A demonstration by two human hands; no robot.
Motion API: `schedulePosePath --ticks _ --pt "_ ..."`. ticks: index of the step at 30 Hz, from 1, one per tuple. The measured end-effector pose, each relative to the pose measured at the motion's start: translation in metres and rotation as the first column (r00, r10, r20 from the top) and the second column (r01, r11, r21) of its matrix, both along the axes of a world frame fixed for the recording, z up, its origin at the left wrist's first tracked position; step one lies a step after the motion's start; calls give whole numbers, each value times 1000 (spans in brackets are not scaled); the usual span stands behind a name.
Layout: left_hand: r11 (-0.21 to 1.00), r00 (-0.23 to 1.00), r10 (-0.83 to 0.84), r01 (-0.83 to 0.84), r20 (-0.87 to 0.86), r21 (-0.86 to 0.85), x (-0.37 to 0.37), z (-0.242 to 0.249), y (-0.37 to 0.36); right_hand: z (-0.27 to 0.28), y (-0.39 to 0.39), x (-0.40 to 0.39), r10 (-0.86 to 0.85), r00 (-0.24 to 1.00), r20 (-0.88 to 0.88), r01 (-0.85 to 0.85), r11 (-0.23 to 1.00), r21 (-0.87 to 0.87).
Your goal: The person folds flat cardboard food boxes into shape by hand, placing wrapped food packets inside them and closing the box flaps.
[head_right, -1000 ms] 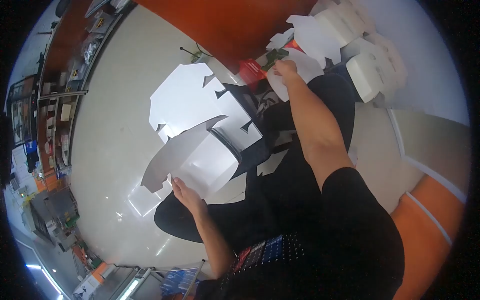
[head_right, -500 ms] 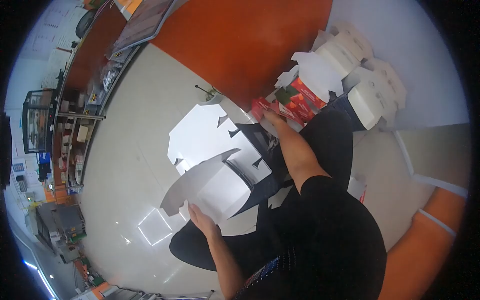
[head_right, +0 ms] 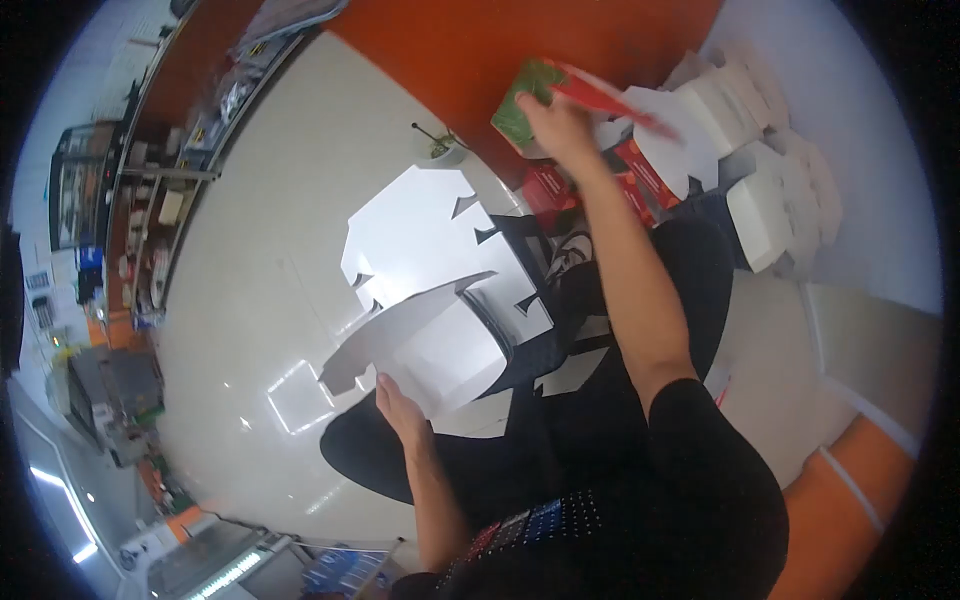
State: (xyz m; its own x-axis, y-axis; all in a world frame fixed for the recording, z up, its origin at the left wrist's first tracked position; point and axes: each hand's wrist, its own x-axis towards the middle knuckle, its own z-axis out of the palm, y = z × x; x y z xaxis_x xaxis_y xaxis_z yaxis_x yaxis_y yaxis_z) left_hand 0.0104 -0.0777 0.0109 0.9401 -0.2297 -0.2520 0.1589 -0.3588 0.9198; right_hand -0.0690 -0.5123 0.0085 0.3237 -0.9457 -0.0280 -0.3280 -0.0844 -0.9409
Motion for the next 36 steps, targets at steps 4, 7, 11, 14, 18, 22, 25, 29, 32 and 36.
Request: schedulePosePath --ticks 4,7,11,14,18,22,25,29,32,36 --pt "999 998 14 -11 -59 51 1 5 -2 165 84 -69 392 902 179 -413 905 102" --pt "994 996 -38 30 -79 -103 5 -7 4 218 192 -97 605 796 -7 -598 784 -168" --pt "957 989 -64 24 -130 -288 2 -7 5 177 262 -62 836 271 -478 -953 162 -257" --pt "934 968 -107 20 -227 -357 2 4 6 143 293 12 910 158 -385 -931 267 249" --pt "912 963 -117 7 -241 -411 8 -8 14 116 313 47 793 345 -502 -874 466 136" --pt "942 982 -81 20 -171 -335 3 -20 20 133 301 2 581 764 -280 -644 708 -289" --pt "948 991 -54 13 -122 -318 -2 -18 17 127 274 -29 236 890 -391 -443 652 -615" --pt "960 996 -16 -9 -87 -281 -4 -13 16 75 264 -57 302 832 -465 -500 770 -396" --pt "963 1000 -5 3 -8 -271 -4 -2 16 75 261 -59 356 852 -383 -490 800 -346" --pt "975 1000 -17 12 -19 -221 -12 26 21 81 261 -50 395 815 -424 -525 812 -254"
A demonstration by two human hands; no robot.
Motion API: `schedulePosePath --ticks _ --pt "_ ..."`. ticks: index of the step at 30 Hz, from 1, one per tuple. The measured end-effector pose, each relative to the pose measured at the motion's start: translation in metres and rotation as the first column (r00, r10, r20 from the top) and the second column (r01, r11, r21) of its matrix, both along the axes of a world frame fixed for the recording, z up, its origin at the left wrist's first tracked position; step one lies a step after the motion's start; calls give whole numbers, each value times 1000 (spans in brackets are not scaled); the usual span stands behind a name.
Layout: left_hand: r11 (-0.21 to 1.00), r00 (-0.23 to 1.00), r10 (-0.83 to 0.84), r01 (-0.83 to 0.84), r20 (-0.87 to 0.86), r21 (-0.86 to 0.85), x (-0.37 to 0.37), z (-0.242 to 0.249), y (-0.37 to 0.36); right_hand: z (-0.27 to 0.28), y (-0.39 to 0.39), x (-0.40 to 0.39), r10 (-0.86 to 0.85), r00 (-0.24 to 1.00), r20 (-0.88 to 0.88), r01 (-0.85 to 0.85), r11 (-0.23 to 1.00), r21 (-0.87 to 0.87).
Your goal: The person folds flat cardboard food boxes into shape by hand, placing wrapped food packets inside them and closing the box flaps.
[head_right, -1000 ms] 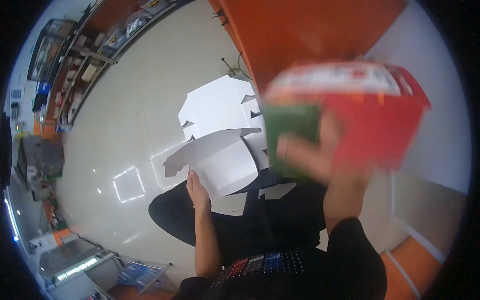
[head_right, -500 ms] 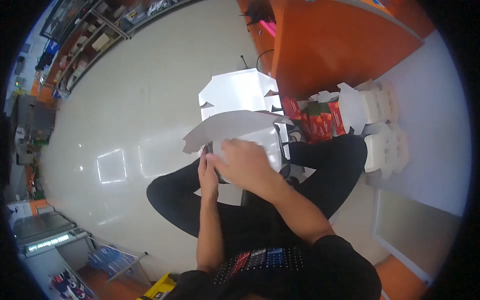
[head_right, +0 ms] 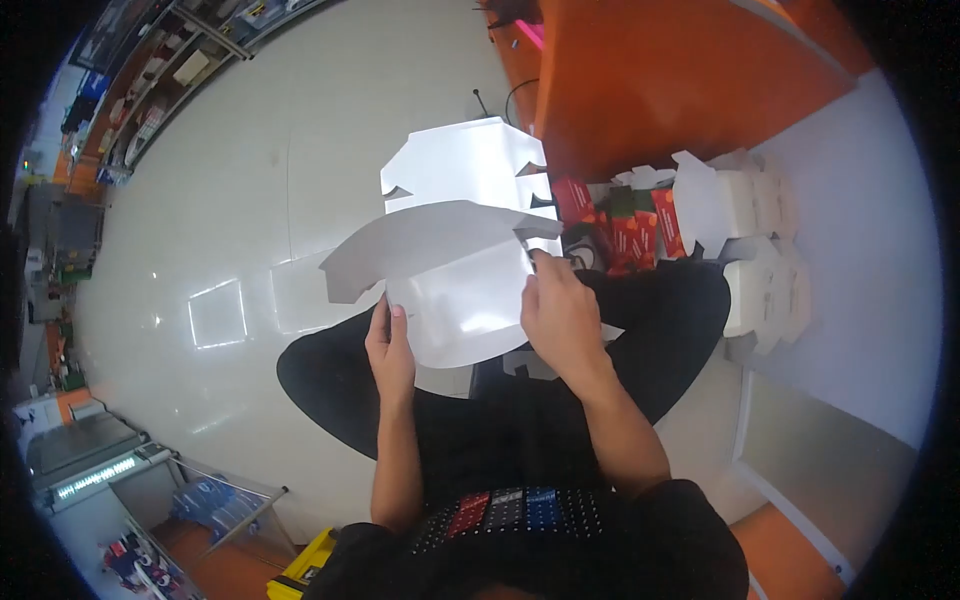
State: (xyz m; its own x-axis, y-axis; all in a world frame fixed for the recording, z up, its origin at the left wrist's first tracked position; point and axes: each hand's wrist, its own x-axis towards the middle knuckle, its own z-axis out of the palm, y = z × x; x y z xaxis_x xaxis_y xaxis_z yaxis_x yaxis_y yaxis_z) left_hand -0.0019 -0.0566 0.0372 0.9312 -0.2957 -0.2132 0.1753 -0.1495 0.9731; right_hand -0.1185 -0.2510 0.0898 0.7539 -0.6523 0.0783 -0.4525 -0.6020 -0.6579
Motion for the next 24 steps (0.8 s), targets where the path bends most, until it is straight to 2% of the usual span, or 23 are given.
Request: schedulePosePath --ticks 5,6,8,9,10,12,15,18,19,22,24 --pt "986 996 -7 -8 91 165 -3 15 3 -10 -2 1 59 998 -6 -59 995 86" --pt "963 969 13 -78 247 258 -9 20 2 -12 -1 0 57 998 5 -57 993 106" --pt "899 835 -13 -231 550 371 -18 31 -11 -14 -4 1 33 998 57 -41 989 143" --pt "855 755 -115 -256 646 451 -25 42 -16 -14 -2 0 19 996 89 -34 985 172" --pt "887 716 -273 -72 642 457 -27 47 -23 -13 0 -1 5 993 119 -29 979 201" --pt "838 555 -540 283 632 466 -24 56 -41 -13 -2 -4 -23 988 152 -26 948 316" --pt "534 224 -840 507 494 677 -4 79 -83 -29 -9 -9 -39 956 291 -77 924 375" --pt "400 -15 -898 392 440 828 19 68 -111 -30 -20 -17 -19 964 266 -138 816 561" --pt "413 -74 -874 409 481 814 27 66 -116 -46 -22 -17 -42 953 300 -134 828 544" --pt "315 -256 -873 351 414 882 37 76 -118 -58 -28 -10 -152 952 266 -79 716 694" --pt "332 -272 -860 346 433 878 38 81 -116 -64 -28 -2 -148 954 261 -73 729 681"
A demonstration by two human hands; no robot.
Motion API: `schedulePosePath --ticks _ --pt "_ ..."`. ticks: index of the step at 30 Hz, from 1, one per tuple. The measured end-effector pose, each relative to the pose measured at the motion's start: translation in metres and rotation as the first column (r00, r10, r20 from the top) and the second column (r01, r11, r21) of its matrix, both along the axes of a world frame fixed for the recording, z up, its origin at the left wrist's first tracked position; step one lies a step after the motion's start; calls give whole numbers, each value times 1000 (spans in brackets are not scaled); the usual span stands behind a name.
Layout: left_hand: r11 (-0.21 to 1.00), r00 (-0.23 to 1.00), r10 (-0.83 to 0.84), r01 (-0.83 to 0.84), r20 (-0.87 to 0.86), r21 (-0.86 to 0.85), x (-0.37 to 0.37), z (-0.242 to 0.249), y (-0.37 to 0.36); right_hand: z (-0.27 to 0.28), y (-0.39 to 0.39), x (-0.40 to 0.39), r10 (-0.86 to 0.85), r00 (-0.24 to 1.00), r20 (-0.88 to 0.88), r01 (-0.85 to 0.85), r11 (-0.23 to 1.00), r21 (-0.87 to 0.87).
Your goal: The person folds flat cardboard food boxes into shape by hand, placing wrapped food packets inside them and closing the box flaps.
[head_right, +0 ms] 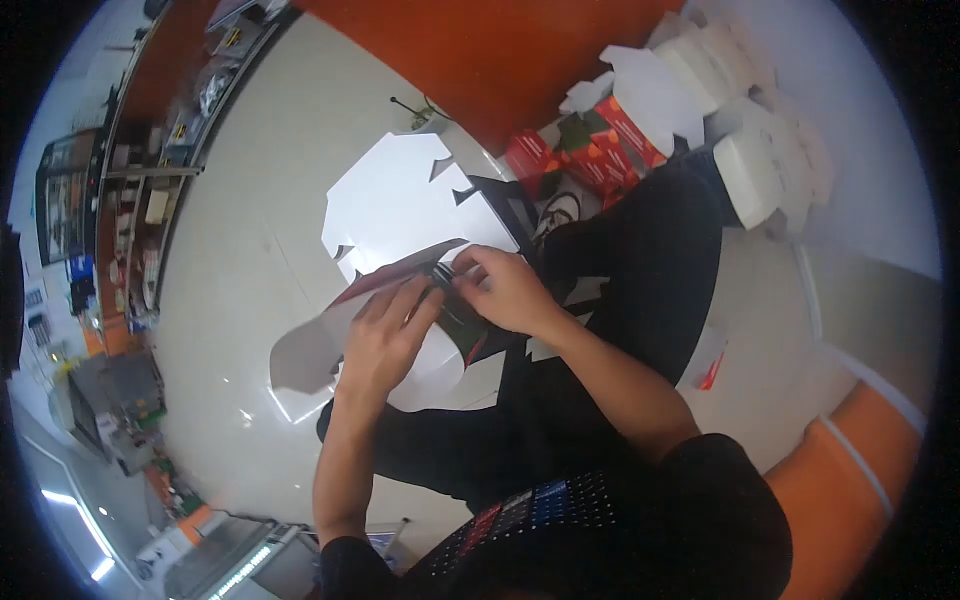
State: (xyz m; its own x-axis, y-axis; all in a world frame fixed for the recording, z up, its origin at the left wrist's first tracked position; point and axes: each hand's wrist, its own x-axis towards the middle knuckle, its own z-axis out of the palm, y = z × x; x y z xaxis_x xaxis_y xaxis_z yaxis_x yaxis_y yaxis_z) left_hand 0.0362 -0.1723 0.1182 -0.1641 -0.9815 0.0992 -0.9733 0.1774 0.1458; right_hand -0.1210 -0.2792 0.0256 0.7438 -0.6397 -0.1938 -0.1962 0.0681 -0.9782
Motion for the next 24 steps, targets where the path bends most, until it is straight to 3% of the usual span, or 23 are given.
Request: schedulePosePath --ticks 2,6,7,9,15,21,24 --pt "999 1000 -13 14 23 -39 0 10 2 -5 1 10 0 1000 -7 0 1000 -23" --pt "997 997 4 -10 78 80 1 17 6 -14 7 20 -79 997 0 76 960 -270" --pt "999 994 -37 33 107 38 3 16 2 -15 8 20 -88 996 -6 82 949 -304" --pt "991 998 -10 2 61 134 2 17 -2 -16 9 20 -99 995 -20 84 923 -376" --pt "967 996 -91 88 1 240 9 3 -10 -20 7 21 -156 986 55 165 951 -262" --pt "936 992 -121 127 -40 329 11 -2 -18 -19 11 21 -187 982 19 185 941 -282" --pt "926 994 -101 112 -48 360 21 -6 -22 -24 14 25 -156 986 56 165 910 -380"
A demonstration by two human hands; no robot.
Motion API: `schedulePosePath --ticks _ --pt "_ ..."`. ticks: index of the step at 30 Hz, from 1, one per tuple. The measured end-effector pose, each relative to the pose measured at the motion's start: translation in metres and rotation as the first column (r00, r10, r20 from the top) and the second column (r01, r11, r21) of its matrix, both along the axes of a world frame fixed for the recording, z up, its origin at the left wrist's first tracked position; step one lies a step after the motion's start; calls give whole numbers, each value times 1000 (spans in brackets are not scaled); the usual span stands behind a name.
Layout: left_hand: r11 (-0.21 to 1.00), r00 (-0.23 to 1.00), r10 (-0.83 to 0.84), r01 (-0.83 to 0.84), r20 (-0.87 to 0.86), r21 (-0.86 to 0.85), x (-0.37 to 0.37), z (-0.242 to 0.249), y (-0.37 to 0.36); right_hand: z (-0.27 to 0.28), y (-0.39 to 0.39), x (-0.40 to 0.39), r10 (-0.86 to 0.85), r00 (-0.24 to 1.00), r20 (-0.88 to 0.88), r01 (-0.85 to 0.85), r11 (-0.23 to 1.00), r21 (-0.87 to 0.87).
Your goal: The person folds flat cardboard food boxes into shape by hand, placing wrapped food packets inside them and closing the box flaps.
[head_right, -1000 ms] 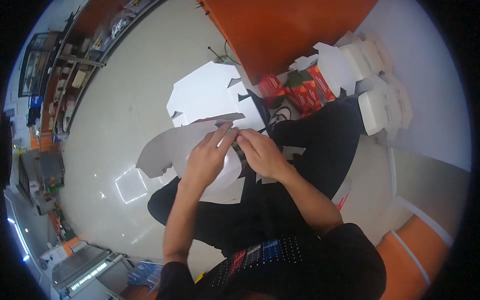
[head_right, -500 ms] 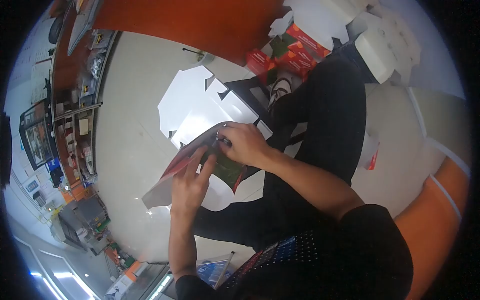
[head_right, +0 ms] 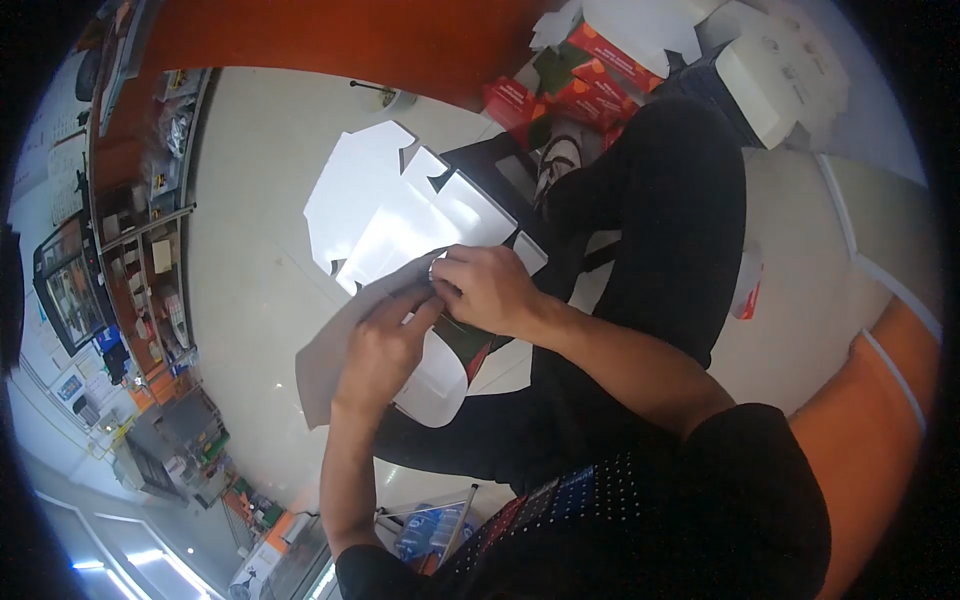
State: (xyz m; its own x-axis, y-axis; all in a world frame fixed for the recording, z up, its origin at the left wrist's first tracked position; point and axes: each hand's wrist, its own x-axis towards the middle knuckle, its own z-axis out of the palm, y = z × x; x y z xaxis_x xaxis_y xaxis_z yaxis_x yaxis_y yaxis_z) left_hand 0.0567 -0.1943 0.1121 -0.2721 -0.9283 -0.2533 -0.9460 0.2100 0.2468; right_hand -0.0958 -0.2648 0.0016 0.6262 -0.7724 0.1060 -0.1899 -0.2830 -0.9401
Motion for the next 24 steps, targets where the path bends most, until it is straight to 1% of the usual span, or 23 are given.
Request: schedulePosePath --ticks 3,5,7,8,9,11,12,13,14,16,17,20,21,24 --pt "999 999 32 -32 -27 5 5 -3 -3 2 -3 -1 30 999 25 -30 1000 8" --pt "998 996 65 -65 -55 11 4 -5 2 3 -4 -2 65 994 84 -68 997 29" --pt "988 987 147 -144 -58 47 -3 0 5 6 -9 -5 128 984 123 -135 989 55" --pt "981 981 187 -184 -57 63 -8 3 6 4 -10 -8 155 979 135 -162 986 38" --pt "970 976 217 -212 -31 122 -15 9 11 1 -11 -10 180 973 145 -185 982 21" --pt "933 908 360 -348 -214 93 -42 22 20 1 -9 -15 193 969 157 -197 980 13" --pt "906 855 421 -414 -304 89 -55 25 26 2 -9 -16 208 969 135 -213 977 22" --pt "907 856 422 -398 -300 139 -65 24 34 1 -9 -17 226 967 114 -231 973 29" --pt "912 873 408 -401 -268 83 -71 14 43 0 -9 -17 247 964 94 -252 967 39" --pt "914 899 391 -404 -198 -31 -79 -10 63 3 -9 -21 316 947 60 -315 949 -31" --pt "907 897 386 -411 -215 -90 -79 -15 67 5 -12 -23 348 937 42 -345 936 -68" --pt "876 865 419 -465 -275 -129 -77 -27 83 24 -29 -39 570 816 -99 -573 820 0" --pt "867 866 422 -472 -268 -162 -78 -25 81 26 -31 -40 604 788 -118 -609 793 -6" --pt "876 877 414 -456 -244 -155 -80 -27 85 36 -35 -40 666 709 -232 -693 719 -51"
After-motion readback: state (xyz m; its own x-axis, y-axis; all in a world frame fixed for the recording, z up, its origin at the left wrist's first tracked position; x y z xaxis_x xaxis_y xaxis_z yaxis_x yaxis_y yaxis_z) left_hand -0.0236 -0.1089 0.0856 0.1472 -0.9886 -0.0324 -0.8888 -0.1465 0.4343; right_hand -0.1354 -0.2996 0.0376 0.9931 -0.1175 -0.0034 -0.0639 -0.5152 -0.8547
